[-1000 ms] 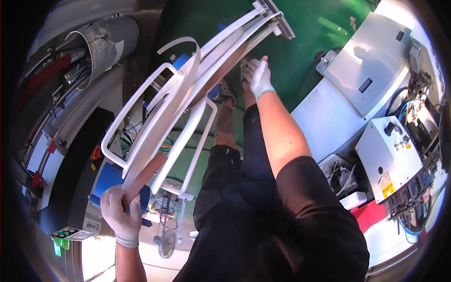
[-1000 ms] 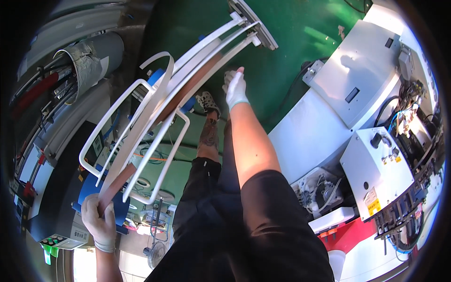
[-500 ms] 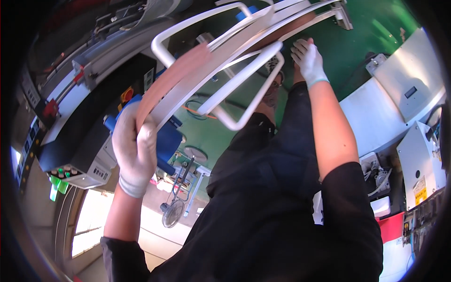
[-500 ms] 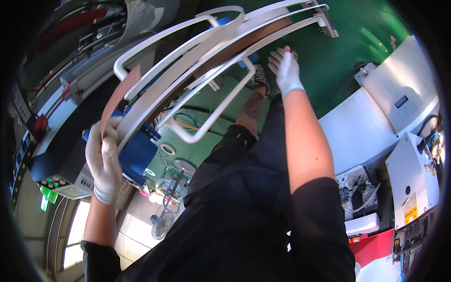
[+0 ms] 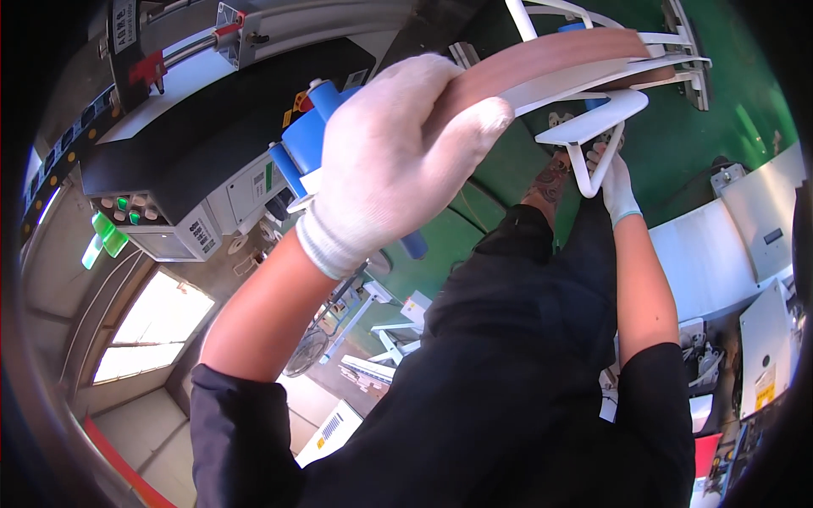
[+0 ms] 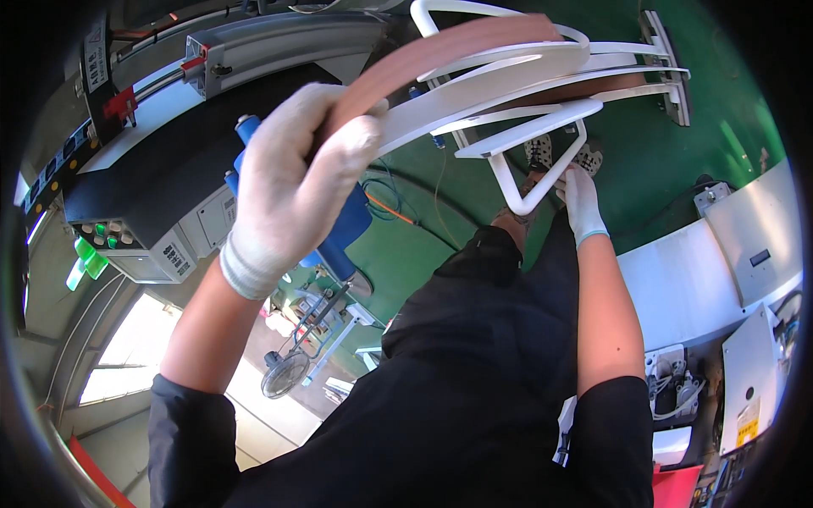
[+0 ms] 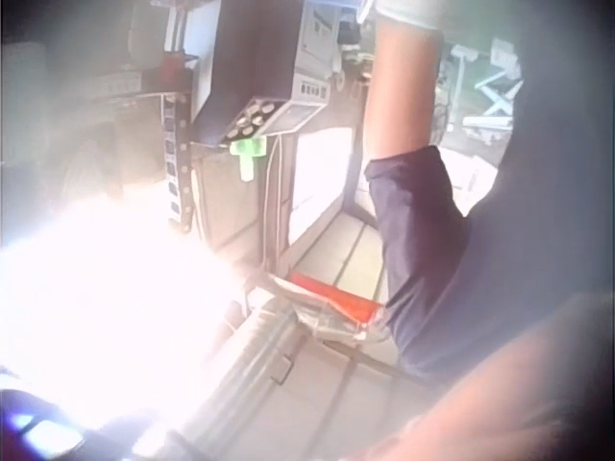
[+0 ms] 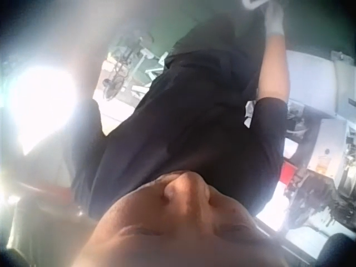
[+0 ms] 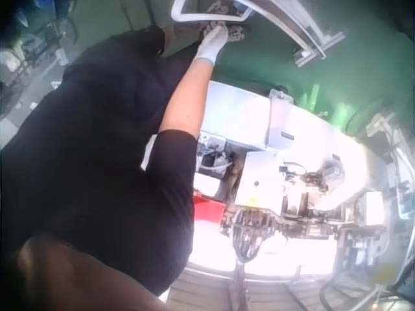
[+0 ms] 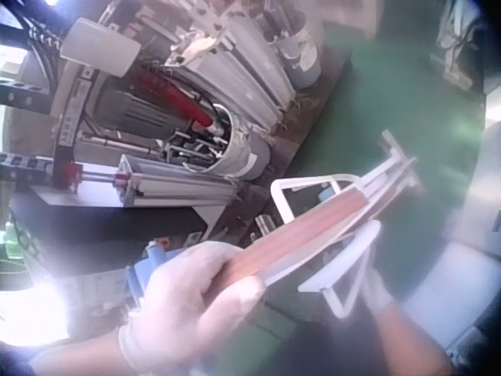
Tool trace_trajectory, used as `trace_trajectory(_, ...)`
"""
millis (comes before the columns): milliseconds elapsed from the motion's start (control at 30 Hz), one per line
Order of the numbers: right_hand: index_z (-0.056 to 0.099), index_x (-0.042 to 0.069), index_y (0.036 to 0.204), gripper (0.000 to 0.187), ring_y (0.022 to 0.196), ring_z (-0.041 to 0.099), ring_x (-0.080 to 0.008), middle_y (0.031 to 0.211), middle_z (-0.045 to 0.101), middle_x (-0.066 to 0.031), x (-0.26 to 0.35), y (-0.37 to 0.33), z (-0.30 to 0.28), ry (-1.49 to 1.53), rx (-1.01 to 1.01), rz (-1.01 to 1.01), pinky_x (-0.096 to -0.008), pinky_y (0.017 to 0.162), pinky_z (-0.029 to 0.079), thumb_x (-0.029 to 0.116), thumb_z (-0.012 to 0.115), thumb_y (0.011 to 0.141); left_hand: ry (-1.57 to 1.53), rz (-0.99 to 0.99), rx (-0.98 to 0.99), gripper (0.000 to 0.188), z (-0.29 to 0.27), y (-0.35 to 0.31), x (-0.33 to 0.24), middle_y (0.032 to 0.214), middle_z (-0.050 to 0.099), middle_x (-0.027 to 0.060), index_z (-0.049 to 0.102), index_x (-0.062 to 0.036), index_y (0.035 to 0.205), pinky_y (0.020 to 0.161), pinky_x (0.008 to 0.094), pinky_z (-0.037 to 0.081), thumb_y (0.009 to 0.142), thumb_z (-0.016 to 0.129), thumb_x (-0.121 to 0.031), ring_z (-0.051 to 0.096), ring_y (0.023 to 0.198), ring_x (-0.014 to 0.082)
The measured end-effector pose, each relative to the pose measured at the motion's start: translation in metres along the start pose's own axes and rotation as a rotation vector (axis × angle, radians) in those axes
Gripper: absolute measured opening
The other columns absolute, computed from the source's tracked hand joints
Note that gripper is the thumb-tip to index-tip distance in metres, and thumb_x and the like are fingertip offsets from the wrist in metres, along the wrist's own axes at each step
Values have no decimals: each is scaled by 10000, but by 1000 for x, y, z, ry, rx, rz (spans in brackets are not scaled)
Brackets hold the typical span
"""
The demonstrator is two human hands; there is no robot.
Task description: The person prepares a roll of edge banding material and feeds it into an industrial edge-banding machine.
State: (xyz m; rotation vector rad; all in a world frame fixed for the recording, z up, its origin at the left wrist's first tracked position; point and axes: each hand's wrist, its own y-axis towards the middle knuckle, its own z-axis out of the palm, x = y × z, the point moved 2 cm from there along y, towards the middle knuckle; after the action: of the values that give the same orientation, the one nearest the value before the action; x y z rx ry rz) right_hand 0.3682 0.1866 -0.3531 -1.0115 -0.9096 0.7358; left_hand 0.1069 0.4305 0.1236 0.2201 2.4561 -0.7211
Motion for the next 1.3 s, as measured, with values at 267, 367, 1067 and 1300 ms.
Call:
trace_trajectory(267,719,74,1248,293,827,630,-118,970,712,-12,54,-143,-30,-376,-223,-298,-305,715,517,285,626,1067,188,94,-86,376,-2,-10,-4,854,645,180,696,-13,1025,733,428,537,1029,685,-390,667,781,346)
trace_trajectory(367,716,84,1239,399,792,605,-77,956,701,17,58,-192,-71,-204,-225,-243,-253,680,487,441,680,1065,225,95,-15,352,-3,-10,-7,923,663,195,691,-16,1006,788,472,544,1006,685,-368,682,868,393)
trace_trajectory(1067,723,45,1111,356,853,688,-194,973,734,-61,-44,-344,-232,151,-671,-233,-342,723,531,373,586,1088,171,310,237,220,20,77,-40,824,623,225,645,33,840,817,506,505,973,636,-142,619,864,425)
trace_trajectory(1300,754,41,1036,301,839,735,-323,1016,783,-202,-39,-420,-224,-794,-692,-224,-476,802,577,277,568,1052,141,-248,580,141,40,118,-9,752,655,75,702,0,803,678,382,521,844,734,-132,624,712,178)
